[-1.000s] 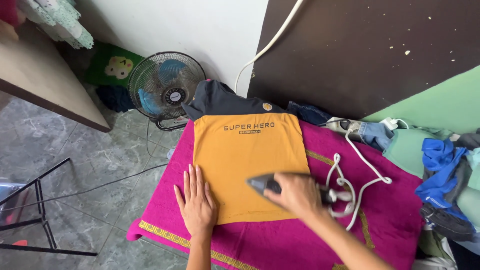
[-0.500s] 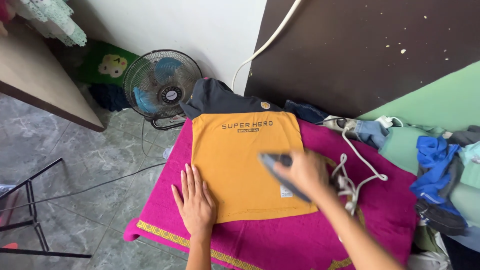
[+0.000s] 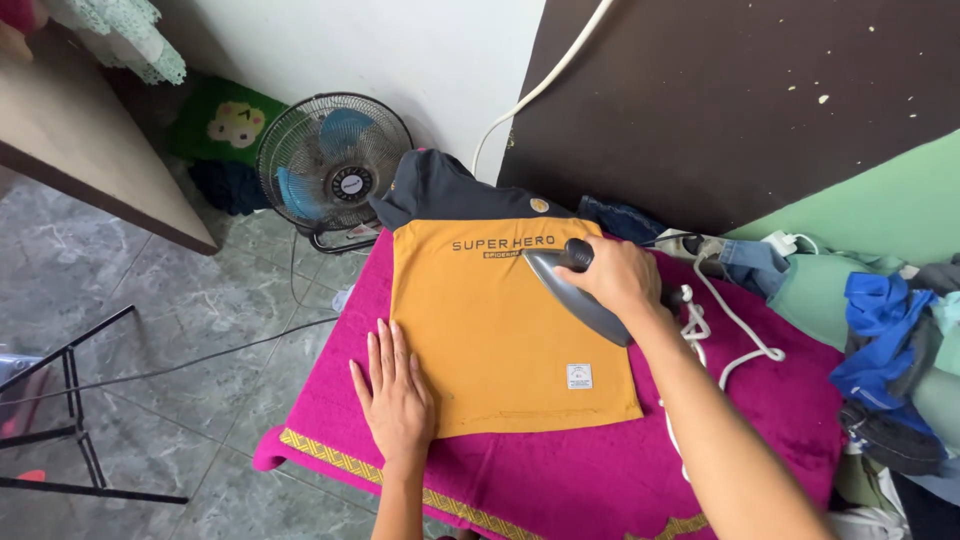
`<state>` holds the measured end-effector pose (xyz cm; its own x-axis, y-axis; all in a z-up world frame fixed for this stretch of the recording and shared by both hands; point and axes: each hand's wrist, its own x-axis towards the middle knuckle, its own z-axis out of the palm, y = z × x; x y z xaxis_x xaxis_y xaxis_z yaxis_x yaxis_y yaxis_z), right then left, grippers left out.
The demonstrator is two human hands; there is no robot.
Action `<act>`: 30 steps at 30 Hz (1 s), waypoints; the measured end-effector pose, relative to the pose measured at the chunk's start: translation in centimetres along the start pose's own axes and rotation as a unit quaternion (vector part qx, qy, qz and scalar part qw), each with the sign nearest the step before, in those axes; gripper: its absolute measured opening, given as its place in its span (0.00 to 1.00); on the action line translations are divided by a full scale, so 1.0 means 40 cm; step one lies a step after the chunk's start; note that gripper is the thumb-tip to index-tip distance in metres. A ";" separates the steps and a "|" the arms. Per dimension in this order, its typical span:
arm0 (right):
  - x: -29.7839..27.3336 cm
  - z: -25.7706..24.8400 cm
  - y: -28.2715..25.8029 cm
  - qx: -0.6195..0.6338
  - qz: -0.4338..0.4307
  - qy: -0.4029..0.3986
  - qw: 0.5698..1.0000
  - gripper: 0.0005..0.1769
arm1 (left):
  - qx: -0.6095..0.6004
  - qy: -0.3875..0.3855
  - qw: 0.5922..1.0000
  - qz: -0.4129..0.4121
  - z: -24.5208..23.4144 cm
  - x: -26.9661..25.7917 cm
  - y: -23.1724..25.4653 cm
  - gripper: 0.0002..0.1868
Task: The recorder is ironing a yellow and black t-shirt on an ironing mat.
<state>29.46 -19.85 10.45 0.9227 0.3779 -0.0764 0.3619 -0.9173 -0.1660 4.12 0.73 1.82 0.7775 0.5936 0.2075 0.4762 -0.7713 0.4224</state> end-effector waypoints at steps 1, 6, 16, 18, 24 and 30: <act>-0.024 -0.022 -0.024 0.000 -0.001 0.000 1.000 0.32 | 0.000 0.001 1.000 -0.001 0.006 -0.003 -0.012 0.29; -0.218 -0.040 -0.180 0.009 -0.064 -0.099 0.993 0.28 | 0.067 0.043 0.995 -0.056 -0.016 -0.008 -0.076 0.32; -0.081 0.012 -0.299 0.048 -0.166 -0.062 0.983 0.24 | 0.079 0.075 0.989 -0.100 -0.007 -0.041 -0.105 0.30; -0.003 0.027 -0.310 0.058 -0.171 -0.016 0.983 0.25 | 0.089 0.108 0.983 -0.120 -0.005 -0.047 -0.100 0.30; -0.066 0.017 -0.367 0.063 -0.155 -0.036 0.985 0.24 | 0.125 0.120 0.972 -0.155 0.005 -0.060 -0.094 0.29; -0.164 0.071 -0.409 0.062 -0.138 -0.061 0.987 0.27 | 0.120 0.112 0.972 -0.168 -0.006 -0.052 -0.089 0.30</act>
<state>17.12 -6.98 10.86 0.7659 0.6301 -0.1282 0.5710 -0.7581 -0.3148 0.70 2.28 0.11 0.4659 0.8356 0.2912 0.7909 -0.5408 0.2863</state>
